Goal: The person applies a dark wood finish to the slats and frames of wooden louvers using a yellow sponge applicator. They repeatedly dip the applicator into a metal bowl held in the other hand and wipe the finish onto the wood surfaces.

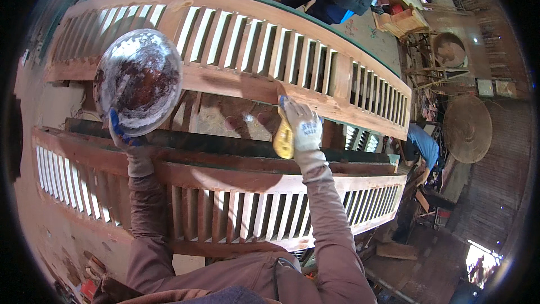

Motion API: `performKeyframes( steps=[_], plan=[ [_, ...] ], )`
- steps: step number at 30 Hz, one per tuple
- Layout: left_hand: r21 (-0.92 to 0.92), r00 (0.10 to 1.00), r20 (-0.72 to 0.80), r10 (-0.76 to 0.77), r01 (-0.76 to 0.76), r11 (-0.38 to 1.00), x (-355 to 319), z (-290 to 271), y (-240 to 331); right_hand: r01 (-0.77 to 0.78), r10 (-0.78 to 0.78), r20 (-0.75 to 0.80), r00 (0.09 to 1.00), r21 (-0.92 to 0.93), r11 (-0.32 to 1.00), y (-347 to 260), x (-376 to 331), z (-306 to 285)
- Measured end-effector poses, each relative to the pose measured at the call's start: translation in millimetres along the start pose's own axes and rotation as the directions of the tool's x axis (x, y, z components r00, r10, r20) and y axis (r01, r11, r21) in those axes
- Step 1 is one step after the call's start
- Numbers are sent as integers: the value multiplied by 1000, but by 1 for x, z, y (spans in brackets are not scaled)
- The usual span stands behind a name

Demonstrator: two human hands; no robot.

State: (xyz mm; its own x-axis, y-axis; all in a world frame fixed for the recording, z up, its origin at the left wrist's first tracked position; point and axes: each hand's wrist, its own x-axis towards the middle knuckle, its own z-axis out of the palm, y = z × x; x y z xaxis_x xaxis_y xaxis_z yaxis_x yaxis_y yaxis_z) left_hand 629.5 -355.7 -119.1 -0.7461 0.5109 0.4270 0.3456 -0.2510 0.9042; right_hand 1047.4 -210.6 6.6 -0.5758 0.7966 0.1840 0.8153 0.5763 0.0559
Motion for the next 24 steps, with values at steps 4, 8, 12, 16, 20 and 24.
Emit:
performKeyframes(
  steps=[4,8,12,16,20,24],
  plan=[
    [7,993,80,84,-85,996,-4,9,29,128,-110,-112,988,175,976,-60,12,-45],
    [-59,977,171,131,-122,991,-12,2,14,102,-76,-77,994,436,894,-125,43,-76],
    [26,908,291,302,-323,946,-10,11,22,252,-142,-307,941,358,899,-155,82,-59],
    [74,891,320,323,-363,929,-7,13,23,162,-80,-233,969,360,919,-182,114,-40],
    [-78,971,233,53,-36,996,-11,16,26,-110,152,-24,988,579,808,-225,136,-48],
    [-585,837,310,-451,542,603,-3,25,44,-79,86,25,996,684,725,-237,127,-54]
  ],
)
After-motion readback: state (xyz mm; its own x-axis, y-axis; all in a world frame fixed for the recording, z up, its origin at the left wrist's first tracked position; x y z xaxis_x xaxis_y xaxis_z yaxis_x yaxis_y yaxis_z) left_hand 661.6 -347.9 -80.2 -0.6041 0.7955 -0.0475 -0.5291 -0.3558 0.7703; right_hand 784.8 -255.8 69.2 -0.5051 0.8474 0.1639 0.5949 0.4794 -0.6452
